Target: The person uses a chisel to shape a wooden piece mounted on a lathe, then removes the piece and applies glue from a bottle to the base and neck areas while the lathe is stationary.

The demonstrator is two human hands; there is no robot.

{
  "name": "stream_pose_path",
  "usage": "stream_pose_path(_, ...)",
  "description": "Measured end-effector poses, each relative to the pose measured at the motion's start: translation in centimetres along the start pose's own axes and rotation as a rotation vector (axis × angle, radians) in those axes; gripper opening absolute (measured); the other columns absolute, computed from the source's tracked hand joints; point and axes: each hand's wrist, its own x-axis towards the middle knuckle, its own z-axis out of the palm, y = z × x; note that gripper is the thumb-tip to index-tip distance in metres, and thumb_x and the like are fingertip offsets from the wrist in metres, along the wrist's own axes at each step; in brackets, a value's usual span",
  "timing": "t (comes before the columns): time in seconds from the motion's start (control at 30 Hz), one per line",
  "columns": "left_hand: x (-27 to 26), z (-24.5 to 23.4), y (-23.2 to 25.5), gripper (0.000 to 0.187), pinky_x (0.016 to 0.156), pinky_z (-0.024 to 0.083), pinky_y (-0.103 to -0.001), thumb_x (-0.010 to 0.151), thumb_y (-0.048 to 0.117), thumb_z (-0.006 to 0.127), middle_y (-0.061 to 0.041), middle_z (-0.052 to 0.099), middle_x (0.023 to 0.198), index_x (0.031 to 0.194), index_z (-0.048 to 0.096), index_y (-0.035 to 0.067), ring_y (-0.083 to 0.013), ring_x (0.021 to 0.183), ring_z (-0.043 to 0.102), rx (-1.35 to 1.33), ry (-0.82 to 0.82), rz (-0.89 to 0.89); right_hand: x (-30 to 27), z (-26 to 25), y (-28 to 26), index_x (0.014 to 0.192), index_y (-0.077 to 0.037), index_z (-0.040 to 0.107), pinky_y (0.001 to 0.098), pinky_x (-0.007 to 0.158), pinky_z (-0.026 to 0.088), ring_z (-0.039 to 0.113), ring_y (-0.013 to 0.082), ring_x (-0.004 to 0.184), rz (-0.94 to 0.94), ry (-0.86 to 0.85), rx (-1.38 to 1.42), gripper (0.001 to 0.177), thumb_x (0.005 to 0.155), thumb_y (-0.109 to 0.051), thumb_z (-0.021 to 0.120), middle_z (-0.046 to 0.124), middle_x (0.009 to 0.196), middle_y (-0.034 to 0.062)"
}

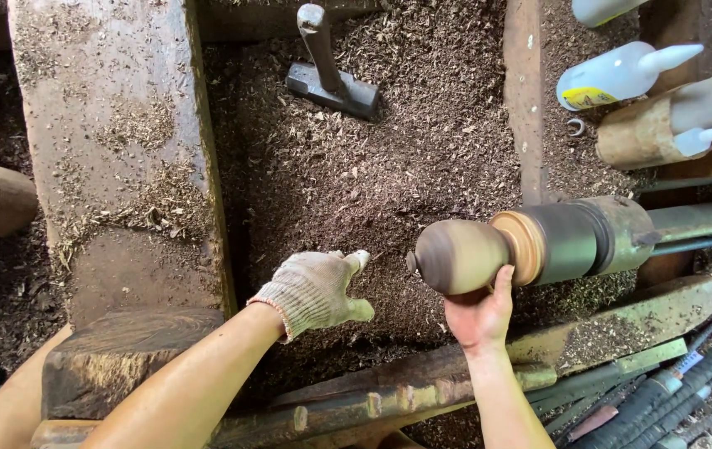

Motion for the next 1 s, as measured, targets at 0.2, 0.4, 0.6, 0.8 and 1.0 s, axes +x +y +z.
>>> stream_pose_path(0.2,0.2,0.4,-0.2,0.096,0.073,0.061,-0.039,0.083,0.074,0.063,-0.010,0.073,0.098,0.157,0.037,0.017,-0.0226,0.083,0.072,-0.027,0.051,0.024,0.0,0.4,-0.1,0.155,-0.020,0.035,0.0547,0.123,0.028,0.041,0.0299,0.144,0.011,0.035,0.017,0.099,0.075,-0.065,0.073,0.045,0.152,0.0060)
stream_pose_path(0.4,-0.3,-0.1,0.0,0.095,0.073,0.061,-0.039,0.084,0.073,0.063,-0.010,0.073,0.100,0.158,0.034,0.020,-0.0230,0.084,0.072,-0.024,0.038,0.024,-0.1,0.4,-0.1,0.154,-0.020,0.035,0.0557,0.124,0.028,0.040,0.0307,0.144,-0.016,-0.018,-0.013,0.096,0.077,-0.064,0.072,0.044,0.151,0.0062)
stream_pose_path(0.6,-0.2,-0.8,0.8,0.095,0.055,0.052,-0.030,0.085,0.074,0.059,-0.011,0.070,0.112,0.160,0.033,0.022,-0.0143,0.069,0.065,0.019,-0.054,-0.036,0.2,0.2,-0.2,0.154,-0.019,0.037,0.0547,0.123,0.028,0.039,0.0311,0.145,-0.025,-0.022,-0.017,0.092,0.080,-0.062,0.070,0.044,0.152,0.0075)
stream_pose_path(0.8,-0.7,-1.4,1.5,0.101,0.049,0.050,-0.026,0.083,0.074,0.057,-0.011,0.051,0.151,0.163,0.020,0.026,-0.0117,0.063,0.063,0.053,-0.098,-0.086,0.4,-0.1,0.2,0.155,-0.016,0.036,0.0525,0.123,0.028,0.039,0.0290,0.145,-0.018,-0.081,0.054,0.078,0.092,-0.056,0.060,0.045,0.154,0.0079)
stream_pose_path(1.0,3.3,1.2,1.4,0.116,0.089,0.052,-0.044,0.073,0.074,0.073,-0.019,0.049,0.149,0.158,0.025,0.011,-0.0337,0.114,0.058,-0.039,0.400,0.129,1.4,-0.7,1.0,0.152,-0.014,0.040,0.0497,0.121,0.032,0.044,0.0273,0.142,-0.039,-0.085,0.097,0.069,0.096,-0.051,0.056,0.049,0.152,0.0079)
